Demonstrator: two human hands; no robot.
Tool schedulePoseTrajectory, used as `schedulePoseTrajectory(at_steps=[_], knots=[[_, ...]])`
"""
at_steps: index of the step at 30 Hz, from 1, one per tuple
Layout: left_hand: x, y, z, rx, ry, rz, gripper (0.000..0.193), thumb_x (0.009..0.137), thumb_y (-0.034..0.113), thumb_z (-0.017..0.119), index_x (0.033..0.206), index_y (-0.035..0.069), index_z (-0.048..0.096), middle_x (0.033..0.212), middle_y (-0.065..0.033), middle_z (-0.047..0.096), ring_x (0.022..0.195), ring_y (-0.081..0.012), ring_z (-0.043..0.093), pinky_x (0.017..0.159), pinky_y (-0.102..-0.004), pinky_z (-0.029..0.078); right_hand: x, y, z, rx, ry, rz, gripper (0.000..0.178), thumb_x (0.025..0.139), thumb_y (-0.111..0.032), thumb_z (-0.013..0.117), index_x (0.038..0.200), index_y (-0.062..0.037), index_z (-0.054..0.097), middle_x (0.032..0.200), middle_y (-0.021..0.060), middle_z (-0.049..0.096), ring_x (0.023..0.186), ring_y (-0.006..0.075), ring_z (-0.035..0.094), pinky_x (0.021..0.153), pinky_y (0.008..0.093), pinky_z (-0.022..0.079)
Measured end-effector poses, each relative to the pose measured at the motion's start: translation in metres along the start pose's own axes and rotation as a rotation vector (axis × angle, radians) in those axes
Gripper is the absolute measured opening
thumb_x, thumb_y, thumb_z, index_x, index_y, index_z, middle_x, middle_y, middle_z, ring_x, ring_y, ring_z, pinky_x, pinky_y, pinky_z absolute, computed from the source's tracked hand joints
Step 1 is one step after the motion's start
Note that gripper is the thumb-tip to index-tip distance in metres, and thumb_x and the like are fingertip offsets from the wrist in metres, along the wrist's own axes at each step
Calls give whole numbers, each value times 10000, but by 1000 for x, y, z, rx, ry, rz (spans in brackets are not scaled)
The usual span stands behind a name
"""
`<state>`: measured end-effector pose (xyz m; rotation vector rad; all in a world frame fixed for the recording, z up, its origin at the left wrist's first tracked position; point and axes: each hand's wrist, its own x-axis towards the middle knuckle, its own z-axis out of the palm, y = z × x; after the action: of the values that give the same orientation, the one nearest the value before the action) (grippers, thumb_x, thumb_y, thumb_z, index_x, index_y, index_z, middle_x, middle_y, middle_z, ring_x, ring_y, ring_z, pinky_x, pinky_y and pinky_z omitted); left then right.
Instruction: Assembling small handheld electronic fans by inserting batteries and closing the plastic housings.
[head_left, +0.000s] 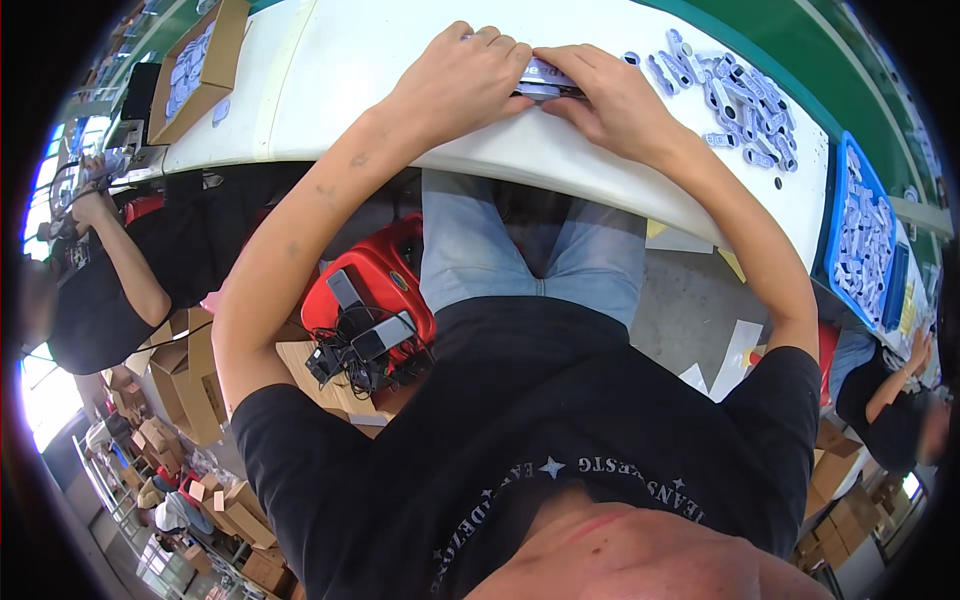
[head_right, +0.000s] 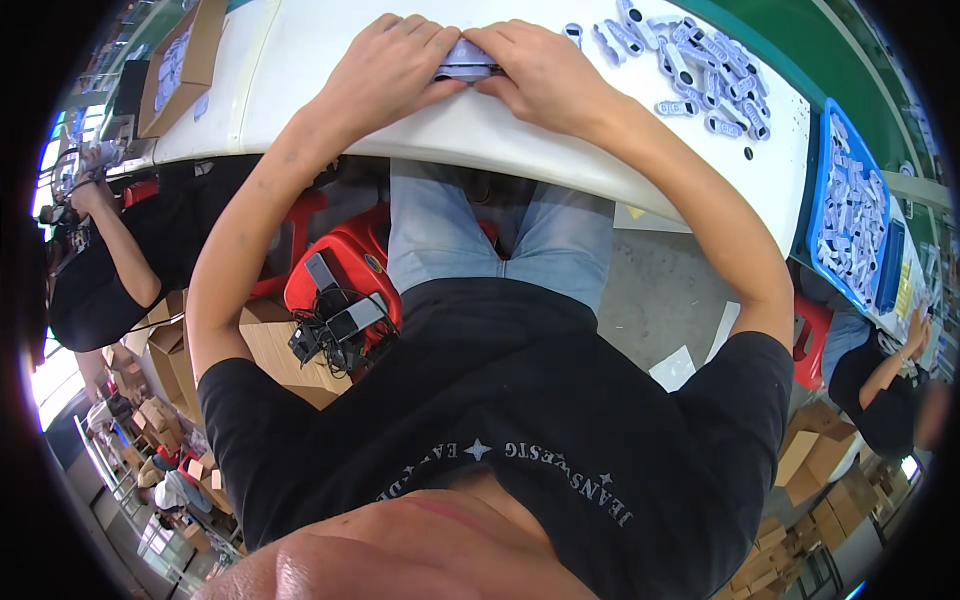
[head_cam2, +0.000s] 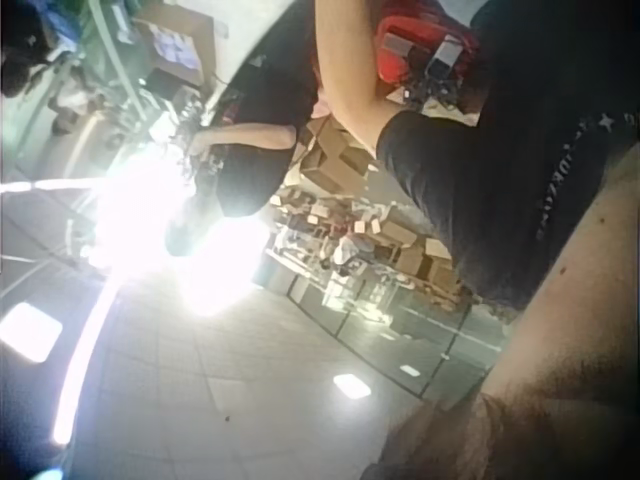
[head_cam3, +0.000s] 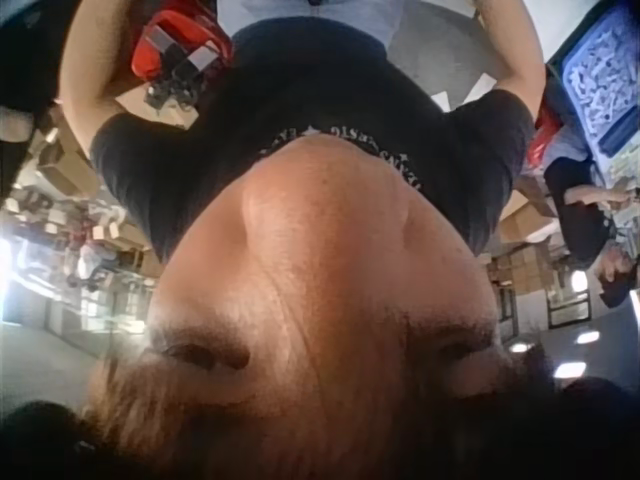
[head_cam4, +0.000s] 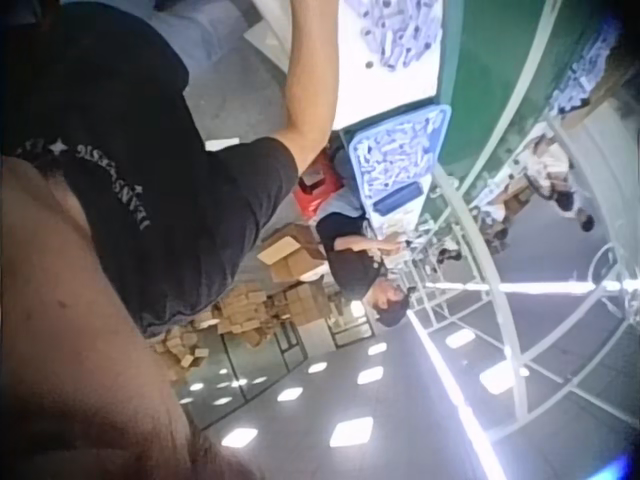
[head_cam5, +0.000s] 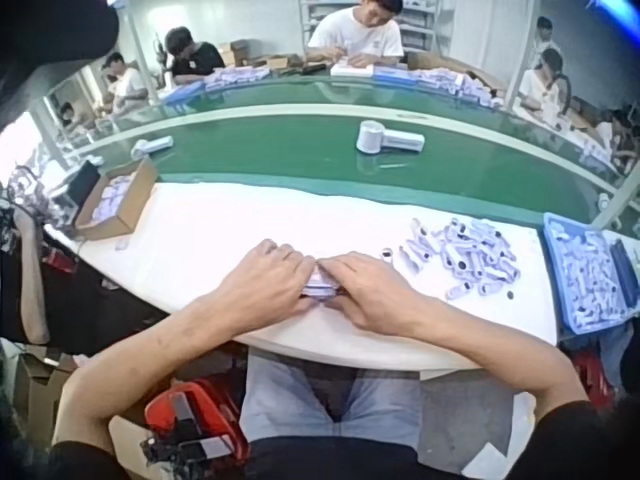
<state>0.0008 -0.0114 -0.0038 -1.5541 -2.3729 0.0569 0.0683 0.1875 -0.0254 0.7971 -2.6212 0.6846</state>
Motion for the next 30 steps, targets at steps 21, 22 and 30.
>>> schedulePoseTrajectory(at_steps=[21,22,30], knots=[[31,-4,-10,-60,68,-53,342,821,330,672,975,25,651,890,-116,684,963,-251,628,930,-383,429,4,20,-11,-17,45,26,511,823,-99,663,1284,-3,465,1184,185,530,1077,349,536,911,393,456],[33,-4,-13,-41,77,-51,360,821,330,673,1010,25,644,931,-123,680,990,-249,621,945,-381,425,6,25,-20,-42,60,32,511,823,-99,663,1284,-3,465,1184,185,530,1077,349,536,911,393,456],[118,-34,-13,-304,541,-89,511,847,324,662,1248,43,513,1220,-165,568,1124,-251,568,972,-404,433,-51,202,-141,-126,186,466,470,859,-143,661,1266,-13,466,1168,192,561,1034,322,570,918,355,453]])
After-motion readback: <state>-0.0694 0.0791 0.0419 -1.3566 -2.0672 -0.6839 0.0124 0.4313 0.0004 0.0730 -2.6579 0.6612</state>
